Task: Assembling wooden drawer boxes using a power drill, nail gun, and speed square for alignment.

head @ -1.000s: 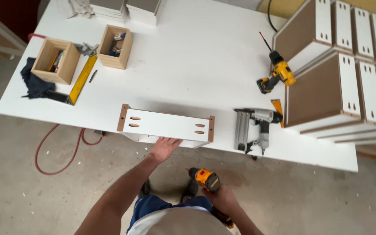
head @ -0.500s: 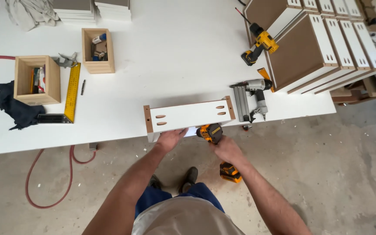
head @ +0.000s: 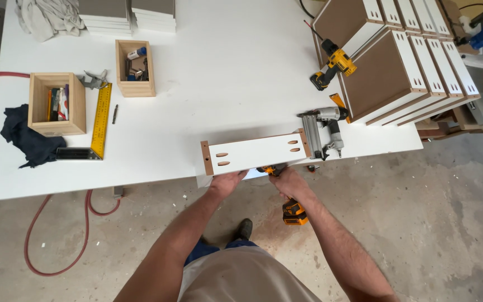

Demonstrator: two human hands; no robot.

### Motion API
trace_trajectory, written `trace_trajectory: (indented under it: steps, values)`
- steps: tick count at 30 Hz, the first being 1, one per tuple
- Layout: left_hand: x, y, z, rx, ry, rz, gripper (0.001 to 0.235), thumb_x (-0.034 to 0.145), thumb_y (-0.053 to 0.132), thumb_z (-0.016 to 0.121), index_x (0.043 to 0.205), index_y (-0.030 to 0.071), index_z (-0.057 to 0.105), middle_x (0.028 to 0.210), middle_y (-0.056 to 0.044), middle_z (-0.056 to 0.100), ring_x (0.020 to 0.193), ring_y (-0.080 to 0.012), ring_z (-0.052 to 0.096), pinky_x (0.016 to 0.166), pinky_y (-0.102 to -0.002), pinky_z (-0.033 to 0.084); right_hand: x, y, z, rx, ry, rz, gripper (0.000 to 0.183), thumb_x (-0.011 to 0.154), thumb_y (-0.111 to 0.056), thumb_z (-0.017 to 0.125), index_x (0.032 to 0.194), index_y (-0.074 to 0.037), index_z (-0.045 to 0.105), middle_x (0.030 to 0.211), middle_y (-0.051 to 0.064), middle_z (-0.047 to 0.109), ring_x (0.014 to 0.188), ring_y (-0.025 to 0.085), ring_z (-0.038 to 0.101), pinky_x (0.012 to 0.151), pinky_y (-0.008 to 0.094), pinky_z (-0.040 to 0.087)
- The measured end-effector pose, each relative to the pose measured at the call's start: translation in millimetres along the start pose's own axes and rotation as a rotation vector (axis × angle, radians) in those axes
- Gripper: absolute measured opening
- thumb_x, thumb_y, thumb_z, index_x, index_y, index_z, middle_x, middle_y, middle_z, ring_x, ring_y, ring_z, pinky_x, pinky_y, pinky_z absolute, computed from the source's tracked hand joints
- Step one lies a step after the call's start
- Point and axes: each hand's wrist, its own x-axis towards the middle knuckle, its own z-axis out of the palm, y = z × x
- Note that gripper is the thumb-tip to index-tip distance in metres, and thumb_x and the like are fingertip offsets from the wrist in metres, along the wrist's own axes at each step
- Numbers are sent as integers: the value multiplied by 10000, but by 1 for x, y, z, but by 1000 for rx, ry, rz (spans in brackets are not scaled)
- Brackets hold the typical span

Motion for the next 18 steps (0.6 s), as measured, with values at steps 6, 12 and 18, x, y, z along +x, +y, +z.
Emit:
trace_trajectory:
  steps: [6, 12, 18]
  values:
    - [-4, -3, -7, 38, -161, -60, 404, 993, 233, 569, 1393, 286, 536, 1301, 5, 635, 1185, -265, 608, 1017, -432, 453, 16, 16, 2, 53, 12, -5, 342, 892, -255, 654, 838, 83, 658, 619, 199, 656, 457, 254, 660, 366, 335, 517]
    - [2, -10, -42, -47, -200, -4, 588, 893, 69, 631, 1436, 259, 505, 1304, -55, 614, 1224, -309, 596, 894, -549, 542, 2, -3, -3, -3, 18, 0, 346, 881, -280, 658, 804, 57, 678, 605, 199, 671, 448, 253, 672, 367, 346, 536]
    - [2, -12, -35, -23, -237, 22, 652, 890, 71, 652, 1482, 270, 463, 1364, -57, 591, 1304, -314, 541, 1035, -563, 438, -2, -4, -4, -12, 13, -13, 365, 893, -277, 634, 824, 80, 675, 626, 221, 677, 466, 261, 676, 386, 353, 537]
